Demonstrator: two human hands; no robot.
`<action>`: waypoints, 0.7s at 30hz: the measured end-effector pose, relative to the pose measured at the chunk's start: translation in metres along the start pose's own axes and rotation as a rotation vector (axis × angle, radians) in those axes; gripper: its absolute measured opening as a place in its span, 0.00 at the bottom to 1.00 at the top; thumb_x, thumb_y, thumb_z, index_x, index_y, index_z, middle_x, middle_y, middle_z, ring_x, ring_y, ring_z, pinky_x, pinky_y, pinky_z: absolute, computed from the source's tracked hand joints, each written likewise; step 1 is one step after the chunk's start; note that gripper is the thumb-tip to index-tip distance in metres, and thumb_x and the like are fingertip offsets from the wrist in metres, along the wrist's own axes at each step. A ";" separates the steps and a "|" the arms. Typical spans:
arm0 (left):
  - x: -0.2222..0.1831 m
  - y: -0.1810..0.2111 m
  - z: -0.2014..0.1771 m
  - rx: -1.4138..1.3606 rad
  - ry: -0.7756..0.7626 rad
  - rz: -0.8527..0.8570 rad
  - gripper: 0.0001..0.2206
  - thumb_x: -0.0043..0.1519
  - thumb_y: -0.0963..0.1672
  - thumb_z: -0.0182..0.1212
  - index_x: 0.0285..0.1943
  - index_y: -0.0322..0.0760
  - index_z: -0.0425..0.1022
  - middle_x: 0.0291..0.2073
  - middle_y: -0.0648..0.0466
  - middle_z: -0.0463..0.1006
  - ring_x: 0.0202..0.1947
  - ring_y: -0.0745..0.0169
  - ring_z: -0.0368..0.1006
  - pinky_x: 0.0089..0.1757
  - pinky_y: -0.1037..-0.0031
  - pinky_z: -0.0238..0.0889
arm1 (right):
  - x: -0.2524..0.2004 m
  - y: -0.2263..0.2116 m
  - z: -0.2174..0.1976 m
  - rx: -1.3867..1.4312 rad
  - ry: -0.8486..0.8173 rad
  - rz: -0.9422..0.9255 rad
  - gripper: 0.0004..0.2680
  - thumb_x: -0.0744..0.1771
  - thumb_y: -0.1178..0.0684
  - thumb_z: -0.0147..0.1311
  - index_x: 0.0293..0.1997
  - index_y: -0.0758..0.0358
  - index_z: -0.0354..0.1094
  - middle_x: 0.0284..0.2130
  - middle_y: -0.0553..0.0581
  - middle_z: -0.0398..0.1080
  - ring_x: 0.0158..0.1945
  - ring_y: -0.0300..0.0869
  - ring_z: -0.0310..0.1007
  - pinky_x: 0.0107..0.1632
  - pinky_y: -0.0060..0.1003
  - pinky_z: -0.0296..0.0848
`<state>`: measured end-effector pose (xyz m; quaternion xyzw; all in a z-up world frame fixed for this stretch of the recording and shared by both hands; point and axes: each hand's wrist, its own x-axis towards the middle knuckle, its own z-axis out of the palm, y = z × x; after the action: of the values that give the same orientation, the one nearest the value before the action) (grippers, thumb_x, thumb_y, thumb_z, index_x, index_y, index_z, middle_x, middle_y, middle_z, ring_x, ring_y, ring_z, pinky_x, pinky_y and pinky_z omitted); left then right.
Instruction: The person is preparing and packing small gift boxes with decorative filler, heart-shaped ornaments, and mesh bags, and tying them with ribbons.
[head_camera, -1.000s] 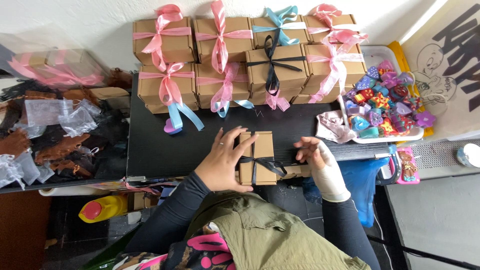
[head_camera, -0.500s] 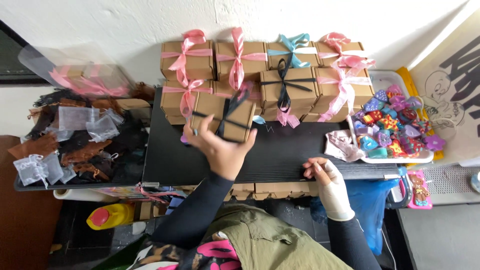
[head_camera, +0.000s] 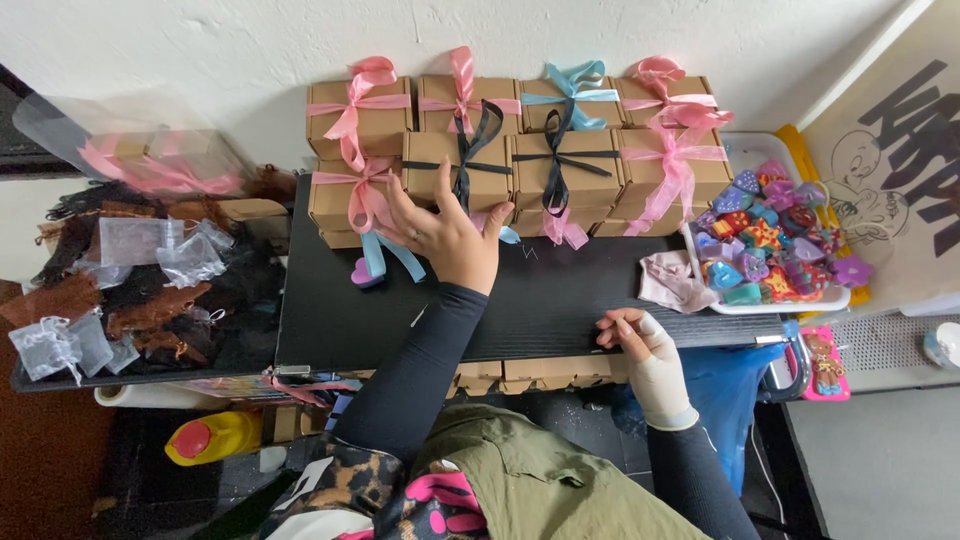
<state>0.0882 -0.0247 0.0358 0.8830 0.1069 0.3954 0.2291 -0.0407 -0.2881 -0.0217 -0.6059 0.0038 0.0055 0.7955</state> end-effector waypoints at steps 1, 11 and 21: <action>-0.002 -0.002 -0.002 -0.002 -0.008 0.000 0.46 0.55 0.67 0.64 0.78 0.48 0.57 0.75 0.32 0.39 0.78 0.29 0.35 0.67 0.26 0.26 | -0.001 0.000 0.000 -0.001 0.006 0.005 0.07 0.72 0.58 0.48 0.52 0.70 0.69 0.43 0.58 0.74 0.42 0.38 0.71 0.50 0.33 0.69; -0.042 -0.048 -0.080 -0.162 -0.091 0.123 0.38 0.63 0.59 0.66 0.76 0.42 0.53 0.75 0.36 0.46 0.78 0.23 0.32 0.64 0.20 0.16 | -0.025 0.014 0.021 -0.044 0.200 -0.101 0.05 0.72 0.57 0.50 0.46 0.68 0.70 0.38 0.56 0.74 0.38 0.36 0.70 0.45 0.31 0.69; -0.077 -0.140 -0.136 0.043 -0.203 0.351 0.09 0.65 0.50 0.67 0.52 0.54 0.79 0.63 0.59 0.69 0.76 0.42 0.48 0.64 0.29 0.08 | -0.075 0.157 0.047 -0.615 0.480 0.015 0.06 0.69 0.54 0.57 0.43 0.66 0.75 0.34 0.54 0.73 0.34 0.39 0.69 0.39 0.32 0.68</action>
<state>-0.0657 0.1123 -0.0030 0.9281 -0.0637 0.3359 0.1474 -0.1177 -0.2019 -0.1595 -0.8000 0.1922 -0.1296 0.5534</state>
